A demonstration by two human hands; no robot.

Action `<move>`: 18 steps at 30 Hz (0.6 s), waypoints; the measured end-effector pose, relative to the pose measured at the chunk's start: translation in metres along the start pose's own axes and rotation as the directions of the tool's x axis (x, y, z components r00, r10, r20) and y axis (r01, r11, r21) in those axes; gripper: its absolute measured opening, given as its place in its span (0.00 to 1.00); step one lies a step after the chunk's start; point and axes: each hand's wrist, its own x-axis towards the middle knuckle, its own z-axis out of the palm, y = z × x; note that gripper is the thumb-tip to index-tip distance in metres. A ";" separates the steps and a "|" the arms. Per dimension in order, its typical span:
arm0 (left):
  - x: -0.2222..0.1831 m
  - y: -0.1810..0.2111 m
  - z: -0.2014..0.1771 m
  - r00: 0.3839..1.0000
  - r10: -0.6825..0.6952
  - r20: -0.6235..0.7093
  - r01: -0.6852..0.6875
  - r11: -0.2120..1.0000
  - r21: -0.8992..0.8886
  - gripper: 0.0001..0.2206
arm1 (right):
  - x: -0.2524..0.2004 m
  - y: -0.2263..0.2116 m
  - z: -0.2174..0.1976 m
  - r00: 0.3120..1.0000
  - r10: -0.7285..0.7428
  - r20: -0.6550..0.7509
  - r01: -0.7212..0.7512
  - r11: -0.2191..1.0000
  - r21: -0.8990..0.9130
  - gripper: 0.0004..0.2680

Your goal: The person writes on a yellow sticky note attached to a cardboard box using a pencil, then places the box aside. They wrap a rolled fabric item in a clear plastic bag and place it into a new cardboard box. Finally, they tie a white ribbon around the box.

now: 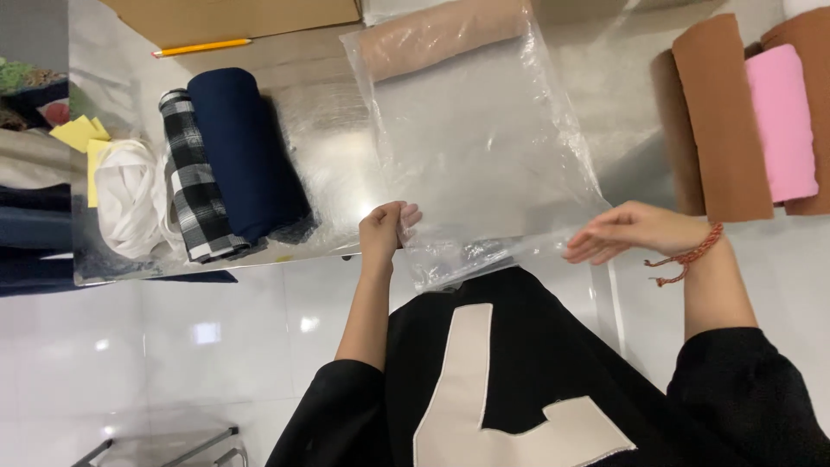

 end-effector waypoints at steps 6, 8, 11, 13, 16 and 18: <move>0.021 0.006 -0.027 0.989 0.150 0.006 -0.146 0.947 0.285 0.10 | 0.032 -0.083 -0.013 0.840 -0.234 -0.489 0.200 0.972 -0.122 0.12; 0.024 0.011 -0.033 0.950 0.305 -0.067 -0.234 0.837 0.495 0.15 | 0.076 -0.087 -0.032 0.769 -0.379 -0.515 0.310 0.926 -0.218 0.11; 0.046 0.022 -0.028 0.793 0.607 -0.051 -0.397 0.578 0.713 0.21 | 0.145 -0.098 -0.059 0.619 -0.588 -0.520 0.412 0.807 -0.423 0.13; 0.058 0.039 -0.010 0.676 0.737 -0.004 -0.502 0.464 0.730 0.21 | 0.184 -0.112 -0.068 0.556 -0.666 -0.497 0.411 0.740 -0.532 0.14; 0.074 0.073 0.034 0.528 0.843 0.101 -0.647 0.323 0.690 0.16 | 0.218 -0.143 -0.067 0.495 -0.781 -0.381 0.367 0.585 -0.723 0.14; 0.100 0.088 0.067 0.471 0.844 0.256 -0.708 0.189 0.681 0.18 | 0.226 -0.164 -0.058 0.500 -0.813 -0.297 0.273 0.474 -0.837 0.16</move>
